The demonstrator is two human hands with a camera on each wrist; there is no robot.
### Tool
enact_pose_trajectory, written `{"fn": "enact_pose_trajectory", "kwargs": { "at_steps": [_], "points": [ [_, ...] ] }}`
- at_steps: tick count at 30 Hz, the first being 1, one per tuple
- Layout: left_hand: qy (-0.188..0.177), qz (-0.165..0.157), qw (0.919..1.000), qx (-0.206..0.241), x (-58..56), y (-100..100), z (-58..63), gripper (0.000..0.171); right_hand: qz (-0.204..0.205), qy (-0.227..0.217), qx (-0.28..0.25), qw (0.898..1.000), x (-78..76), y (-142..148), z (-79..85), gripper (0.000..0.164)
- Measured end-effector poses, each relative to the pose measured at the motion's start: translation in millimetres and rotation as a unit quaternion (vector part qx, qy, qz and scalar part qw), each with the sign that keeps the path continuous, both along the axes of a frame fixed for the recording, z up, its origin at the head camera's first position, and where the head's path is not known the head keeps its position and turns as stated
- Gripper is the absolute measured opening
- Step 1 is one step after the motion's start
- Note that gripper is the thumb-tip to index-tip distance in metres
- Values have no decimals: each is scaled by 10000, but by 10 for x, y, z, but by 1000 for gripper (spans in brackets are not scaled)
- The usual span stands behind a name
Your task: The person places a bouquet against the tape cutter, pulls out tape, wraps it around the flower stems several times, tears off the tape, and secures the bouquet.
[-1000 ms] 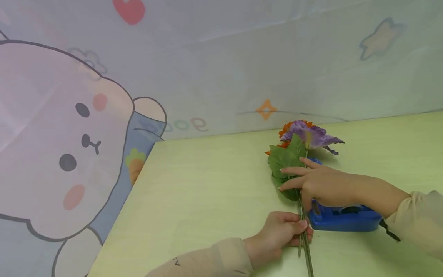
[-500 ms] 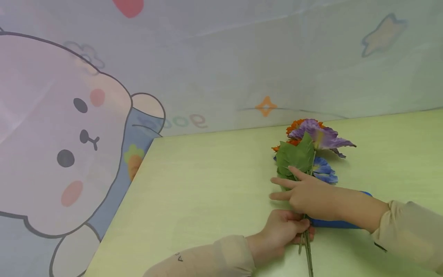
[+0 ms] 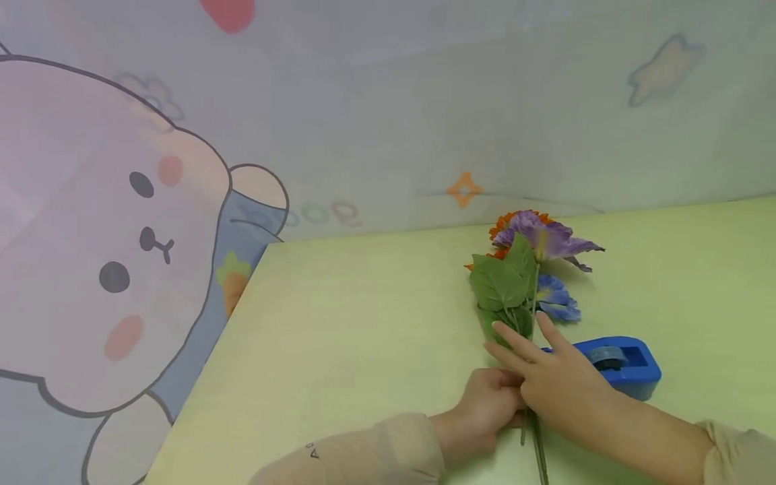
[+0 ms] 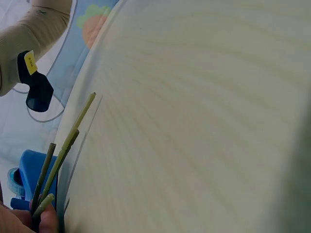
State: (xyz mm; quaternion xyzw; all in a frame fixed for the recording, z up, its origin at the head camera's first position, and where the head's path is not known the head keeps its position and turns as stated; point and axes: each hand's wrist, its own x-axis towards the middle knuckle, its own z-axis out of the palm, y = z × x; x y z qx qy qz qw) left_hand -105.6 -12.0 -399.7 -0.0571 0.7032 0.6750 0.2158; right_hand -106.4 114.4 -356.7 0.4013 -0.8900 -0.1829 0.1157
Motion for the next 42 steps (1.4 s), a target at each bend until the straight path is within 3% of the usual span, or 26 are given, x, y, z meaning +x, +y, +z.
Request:
{"fn": "enact_pose_trajectory", "kwargs": {
  "at_steps": [3, 5, 8, 12, 15, 19, 26, 31, 37, 40, 42],
  "points": [
    [-194, -209, 9993, 225, 29, -33, -6, 14, -374, -734, -611, 9947, -60, 67, 66, 16],
    [-252, -263, 9982, 473, 32, -55, 6, 14, -532, -985, -1108, 9875, -108, 126, 117, 18],
    [-151, -223, 9967, 768, 9, -85, 36, 13, -649, -1037, -1828, 9755, -171, 221, 169, 20],
    [78, -145, 9947, 1012, -35, -132, 77, 15, -714, -917, -2531, 9604, -234, 304, 189, 8],
    [214, -185, 9935, 1099, -54, -165, 99, 16, -544, -1129, -3061, 9437, -289, 317, 176, 7],
    [367, -313, 9931, 1070, -58, -191, 129, 18, -366, -1747, -3477, 9205, -361, 313, 167, 8],
    [740, -456, 9907, 1051, -64, -204, 233, 21, -441, -2706, -3938, 8773, -440, 319, 184, 7],
    [953, -415, 9896, 993, -57, -195, 315, 22, -382, -3273, -4353, 8378, -443, 348, 200, 7],
    [1068, -377, 9852, 1290, -37, -189, 415, 21, -399, -3877, -4846, 7831, -413, 352, 291, 13],
    [1218, -432, 9797, 1534, -15, -207, 476, 20, -353, -3884, -5012, 7725, -385, 341, 363, 13],
    [1323, -577, 9755, 1663, 3, -235, 516, 20, -237, -3742, -5093, 7746, -365, 329, 394, 13]
  ]
}}
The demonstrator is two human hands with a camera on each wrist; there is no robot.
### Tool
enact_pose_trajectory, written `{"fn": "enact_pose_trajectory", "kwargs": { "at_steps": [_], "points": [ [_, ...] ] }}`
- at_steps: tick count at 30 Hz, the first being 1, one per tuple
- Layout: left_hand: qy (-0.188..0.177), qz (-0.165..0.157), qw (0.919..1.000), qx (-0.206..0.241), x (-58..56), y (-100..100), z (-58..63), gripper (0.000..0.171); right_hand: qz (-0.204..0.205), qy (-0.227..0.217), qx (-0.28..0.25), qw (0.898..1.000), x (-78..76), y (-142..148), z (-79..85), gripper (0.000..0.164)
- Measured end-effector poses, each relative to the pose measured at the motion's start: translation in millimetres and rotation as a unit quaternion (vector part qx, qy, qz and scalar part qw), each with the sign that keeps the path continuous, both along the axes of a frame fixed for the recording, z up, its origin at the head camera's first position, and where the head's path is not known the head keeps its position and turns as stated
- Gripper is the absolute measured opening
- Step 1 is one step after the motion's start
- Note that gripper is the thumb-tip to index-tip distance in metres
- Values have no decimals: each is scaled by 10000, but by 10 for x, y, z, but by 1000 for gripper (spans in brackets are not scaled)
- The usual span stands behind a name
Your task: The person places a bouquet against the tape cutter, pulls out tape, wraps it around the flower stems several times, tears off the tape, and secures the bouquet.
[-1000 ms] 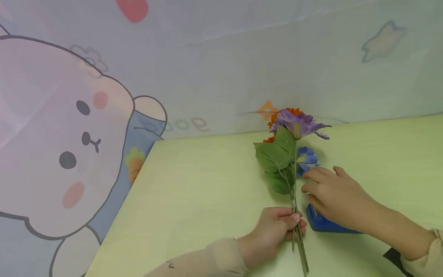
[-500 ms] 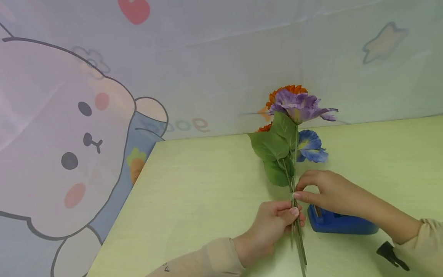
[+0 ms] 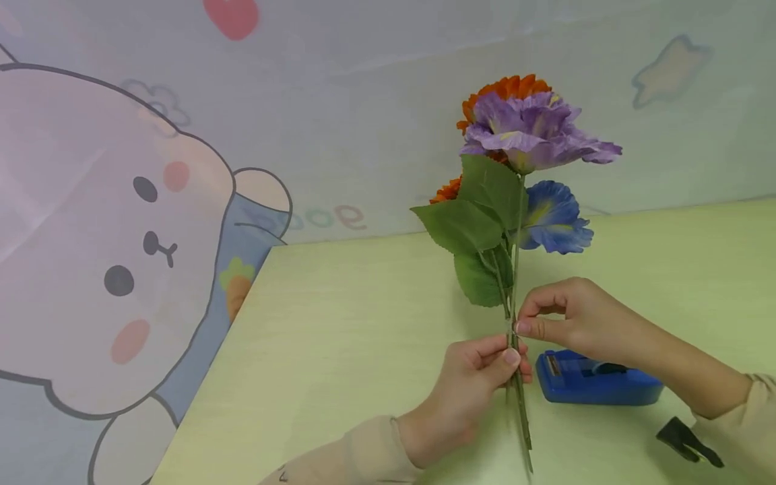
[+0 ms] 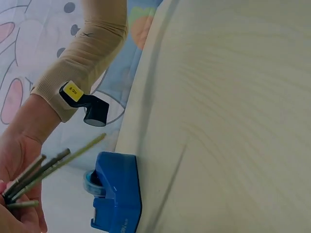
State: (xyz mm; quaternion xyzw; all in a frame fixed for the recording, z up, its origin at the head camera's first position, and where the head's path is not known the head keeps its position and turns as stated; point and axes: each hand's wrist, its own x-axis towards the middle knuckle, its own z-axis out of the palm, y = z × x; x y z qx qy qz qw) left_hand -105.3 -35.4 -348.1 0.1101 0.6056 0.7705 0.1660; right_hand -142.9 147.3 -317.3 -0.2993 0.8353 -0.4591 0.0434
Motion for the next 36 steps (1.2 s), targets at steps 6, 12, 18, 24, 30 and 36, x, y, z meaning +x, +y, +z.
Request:
{"fn": "enact_pose_trajectory", "kwargs": {
  "at_steps": [6, 12, 18, 24, 30, 36],
  "points": [
    [260, -739, 9968, 155, 47, -109, 74, 24, 253, 367, -467, 9979, 54, -22, 3, 17],
    [312, -1566, 9857, 537, 66, -175, 133, 32, 806, 874, -1172, 9860, 84, -36, 14, 26],
    [431, -2015, 9726, 1080, 79, -187, 192, 41, 1014, 1303, -1596, 9733, 107, -71, 71, 28],
    [692, -2108, 9670, 1256, 82, -182, 177, 39, 598, 1491, -1378, 9773, 161, -71, 107, 32],
    [544, -2648, 9543, 1271, 117, -154, 200, 28, 736, 1467, -1846, 9690, 112, -19, 30, 32],
    [-330, -3190, 9260, 1991, 165, -85, 208, 26, 2719, 479, -3083, 9103, -30, -35, -47, 30]
  ]
}}
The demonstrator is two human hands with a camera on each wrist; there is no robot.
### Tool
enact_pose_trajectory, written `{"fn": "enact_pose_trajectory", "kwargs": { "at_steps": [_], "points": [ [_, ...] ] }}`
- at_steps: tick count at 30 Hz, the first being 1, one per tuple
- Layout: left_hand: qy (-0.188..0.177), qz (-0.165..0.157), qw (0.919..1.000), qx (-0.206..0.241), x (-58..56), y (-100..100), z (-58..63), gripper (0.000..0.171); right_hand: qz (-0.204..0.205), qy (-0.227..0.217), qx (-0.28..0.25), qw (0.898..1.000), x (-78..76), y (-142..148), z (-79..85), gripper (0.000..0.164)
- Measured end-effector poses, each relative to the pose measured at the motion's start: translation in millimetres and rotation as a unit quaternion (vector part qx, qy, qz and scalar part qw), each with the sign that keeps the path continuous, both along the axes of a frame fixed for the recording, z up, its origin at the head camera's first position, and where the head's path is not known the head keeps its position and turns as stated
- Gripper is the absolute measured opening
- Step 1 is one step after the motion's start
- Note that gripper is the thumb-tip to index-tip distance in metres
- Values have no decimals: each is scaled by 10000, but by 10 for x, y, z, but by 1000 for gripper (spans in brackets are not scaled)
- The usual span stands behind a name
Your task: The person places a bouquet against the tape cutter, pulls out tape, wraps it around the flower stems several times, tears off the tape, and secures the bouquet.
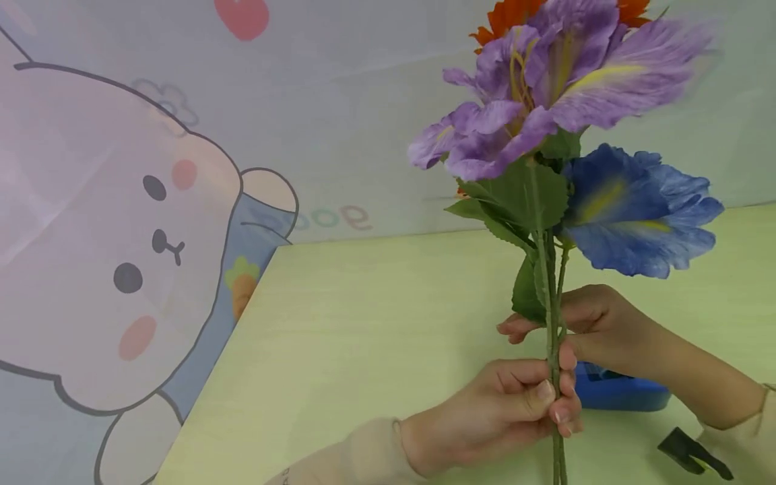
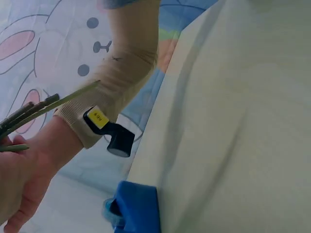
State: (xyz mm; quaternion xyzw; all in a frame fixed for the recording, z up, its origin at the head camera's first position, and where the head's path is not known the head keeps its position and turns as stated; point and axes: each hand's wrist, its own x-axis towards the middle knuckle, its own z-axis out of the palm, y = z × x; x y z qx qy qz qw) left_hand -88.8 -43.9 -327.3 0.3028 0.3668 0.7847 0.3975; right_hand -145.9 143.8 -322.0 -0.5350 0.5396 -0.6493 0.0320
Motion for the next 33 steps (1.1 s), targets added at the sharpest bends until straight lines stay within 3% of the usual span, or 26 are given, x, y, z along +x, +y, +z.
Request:
{"fn": "enact_pose_trajectory", "kwargs": {
  "at_steps": [3, 5, 10, 13, 17, 19, 23, 25, 29, 33],
  "points": [
    [-330, -289, 9988, 224, 31, 43, -24, 14, 1165, -572, -289, 9911, -23, -38, -21, 31],
    [-363, -426, 9980, 287, 47, 61, -29, 13, 1603, -754, -418, 9833, -21, -74, -15, 30],
    [-525, -679, 9956, 365, 58, 74, -3, 12, 1892, -611, -600, 9782, 2, -158, 22, 22],
    [-681, -625, 9952, 317, 64, 77, 10, 11, 1845, -589, -534, 9796, 12, -163, 24, 19],
    [-734, -37, 9969, 289, 75, 73, -3, 15, 1149, -827, -37, 9899, 41, -81, 46, 18],
    [-651, 402, 9970, 153, 75, 63, -2, 32, 526, -1058, 321, 9925, 65, -28, 70, 20],
    [-198, 1237, 9909, -496, 44, 29, 11, 53, -510, -1536, 770, 9838, 119, 35, 98, 25],
    [148, 1638, 9822, -906, 26, -3, 13, 49, -898, -1607, 849, 9792, 146, 29, 105, 25],
    [740, 2415, 9570, -1429, 29, -56, -11, 32, -1744, -1682, 1142, 9635, 229, -33, 166, 19],
    [1164, 2955, 9362, -1507, 55, -62, -27, 27, -2908, -1569, 1725, 9279, 302, -128, 226, 14]
  ]
}}
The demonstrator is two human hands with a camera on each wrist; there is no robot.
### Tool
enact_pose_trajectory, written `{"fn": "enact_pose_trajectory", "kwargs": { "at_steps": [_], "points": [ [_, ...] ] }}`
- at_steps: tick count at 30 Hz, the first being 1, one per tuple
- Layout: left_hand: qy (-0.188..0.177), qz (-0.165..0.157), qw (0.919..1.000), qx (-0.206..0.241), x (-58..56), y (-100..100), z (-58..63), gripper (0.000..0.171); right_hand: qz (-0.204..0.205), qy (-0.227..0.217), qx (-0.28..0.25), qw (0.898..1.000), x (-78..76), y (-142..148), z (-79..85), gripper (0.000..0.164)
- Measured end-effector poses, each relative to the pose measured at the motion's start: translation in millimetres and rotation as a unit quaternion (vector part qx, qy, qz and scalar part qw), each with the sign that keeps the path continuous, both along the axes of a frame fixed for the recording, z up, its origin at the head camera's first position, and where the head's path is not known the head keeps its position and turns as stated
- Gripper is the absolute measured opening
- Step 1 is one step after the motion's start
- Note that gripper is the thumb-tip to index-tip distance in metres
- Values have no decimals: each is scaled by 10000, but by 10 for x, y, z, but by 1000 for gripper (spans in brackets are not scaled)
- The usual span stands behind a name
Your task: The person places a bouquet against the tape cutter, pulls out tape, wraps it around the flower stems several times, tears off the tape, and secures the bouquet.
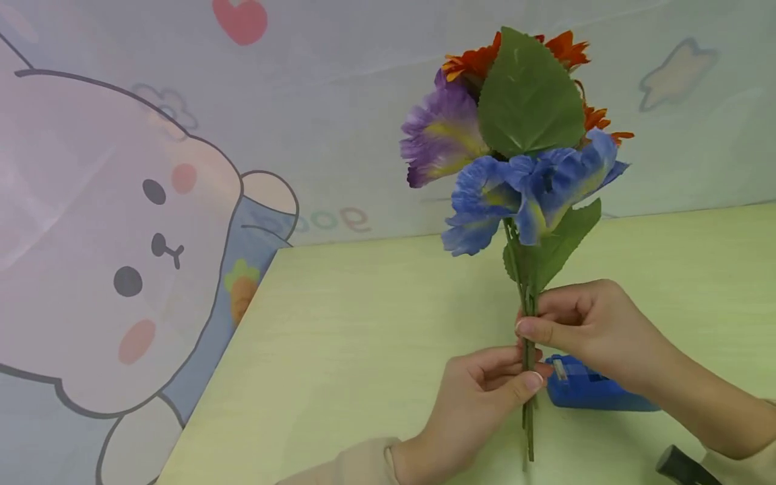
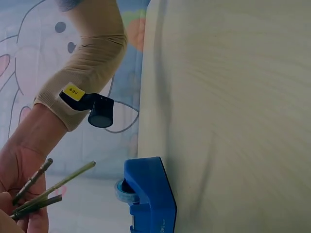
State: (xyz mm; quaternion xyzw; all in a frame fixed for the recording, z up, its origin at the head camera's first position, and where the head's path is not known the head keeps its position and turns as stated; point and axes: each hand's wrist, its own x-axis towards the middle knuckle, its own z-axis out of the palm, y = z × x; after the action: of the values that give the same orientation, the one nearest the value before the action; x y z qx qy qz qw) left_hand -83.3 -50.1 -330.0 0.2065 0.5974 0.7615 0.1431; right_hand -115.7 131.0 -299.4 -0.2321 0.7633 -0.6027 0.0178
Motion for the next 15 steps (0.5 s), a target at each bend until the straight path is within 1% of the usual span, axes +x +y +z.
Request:
{"fn": "enact_pose_trajectory", "kwargs": {
  "at_steps": [2, 5, 7, 9, 10, 11, 13, 15],
  "points": [
    [187, 119, 9997, -90, 5, -4, -5, 27, -410, -4, 344, 9986, 33, -40, 8, 15],
    [622, 217, 9962, -566, 1, -30, -12, 26, -745, 36, 645, 9951, 73, -86, -1, 19],
    [998, 284, 9894, -1014, -8, -55, -18, 24, -880, 127, 761, 9931, 91, -117, -10, 23],
    [1201, 353, 9825, -1382, -24, -82, -17, 23, -980, 205, 814, 9916, 104, -150, -17, 26],
    [1247, 356, 9801, -1503, -34, -95, -15, 21, -1018, 228, 813, 9912, 108, -165, -20, 27],
    [1223, 340, 9795, -1567, -45, -108, -14, 20, -1043, 211, 808, 9910, 108, -180, -23, 27],
    [891, 260, 9842, -1509, -64, -130, -9, 18, -1025, 14, 729, 9921, 99, -206, -29, 26],
    [582, 161, 9883, -1399, -84, -154, -2, 16, -924, -398, 558, 9934, 68, -217, -38, 23]
  ]
}}
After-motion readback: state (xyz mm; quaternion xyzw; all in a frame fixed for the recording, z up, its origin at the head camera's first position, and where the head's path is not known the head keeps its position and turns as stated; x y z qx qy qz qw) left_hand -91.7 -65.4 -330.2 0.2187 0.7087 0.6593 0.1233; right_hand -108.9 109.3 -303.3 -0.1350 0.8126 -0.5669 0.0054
